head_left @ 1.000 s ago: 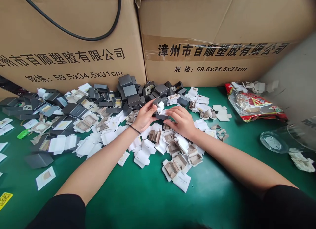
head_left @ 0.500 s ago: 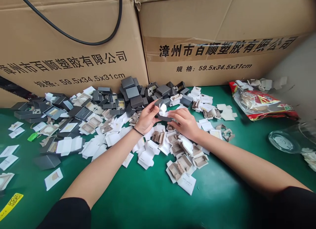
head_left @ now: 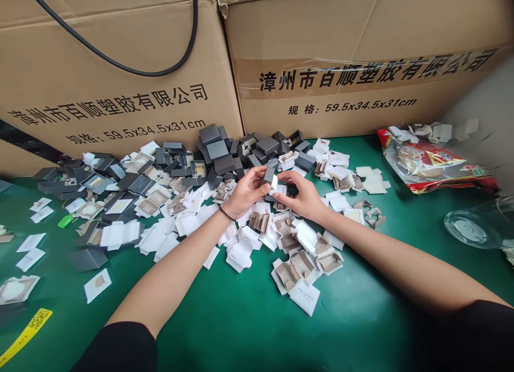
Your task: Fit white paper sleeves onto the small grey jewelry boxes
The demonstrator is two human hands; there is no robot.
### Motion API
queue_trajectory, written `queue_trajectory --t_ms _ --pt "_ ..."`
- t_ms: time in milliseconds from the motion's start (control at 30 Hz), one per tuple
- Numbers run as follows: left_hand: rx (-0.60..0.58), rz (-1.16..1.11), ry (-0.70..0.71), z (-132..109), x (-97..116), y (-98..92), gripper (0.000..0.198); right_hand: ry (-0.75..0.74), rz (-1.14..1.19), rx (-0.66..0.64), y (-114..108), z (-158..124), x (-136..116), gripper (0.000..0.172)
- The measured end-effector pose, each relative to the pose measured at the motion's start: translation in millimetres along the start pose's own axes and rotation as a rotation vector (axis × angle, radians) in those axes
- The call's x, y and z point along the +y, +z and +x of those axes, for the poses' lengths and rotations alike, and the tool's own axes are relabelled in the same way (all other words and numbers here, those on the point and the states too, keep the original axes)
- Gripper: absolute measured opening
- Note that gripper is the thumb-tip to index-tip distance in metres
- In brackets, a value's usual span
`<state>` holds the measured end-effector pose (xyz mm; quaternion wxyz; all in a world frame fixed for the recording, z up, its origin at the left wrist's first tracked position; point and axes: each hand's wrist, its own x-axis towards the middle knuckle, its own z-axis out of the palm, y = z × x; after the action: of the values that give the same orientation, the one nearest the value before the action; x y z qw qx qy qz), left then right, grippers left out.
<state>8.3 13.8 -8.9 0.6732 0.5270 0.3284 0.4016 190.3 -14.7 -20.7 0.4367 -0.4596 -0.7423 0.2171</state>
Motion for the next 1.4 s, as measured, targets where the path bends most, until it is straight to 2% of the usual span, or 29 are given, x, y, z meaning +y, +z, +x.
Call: queue_trajectory --t_ms 200,467,733,1133,1267,1400 --pt "0.010 -0.019 0.011 4 -1 0.6 0.059 0.012 0.062 0.021 -1 1 0 0.031" --pt "0.034 -0.044 0.012 5 -4 0.0 0.062 -0.090 -0.030 0.073 -2 1 -6 0.016" --pt "0.047 -0.029 -0.013 5 0 4.7 0.062 -0.162 -0.118 -0.049 -6 6 -5 0.014" --pt "0.052 0.063 -0.008 5 -3 2.8 0.061 -0.242 -0.160 -0.152 -10 11 3 0.013" --pt "0.041 0.077 0.000 6 -3 2.4 0.061 -0.237 -0.167 -0.116 -7 10 0 0.016" --pt "0.033 0.081 0.004 7 -4 1.7 0.060 -0.153 -0.120 -0.067 -1 8 -5 0.013"
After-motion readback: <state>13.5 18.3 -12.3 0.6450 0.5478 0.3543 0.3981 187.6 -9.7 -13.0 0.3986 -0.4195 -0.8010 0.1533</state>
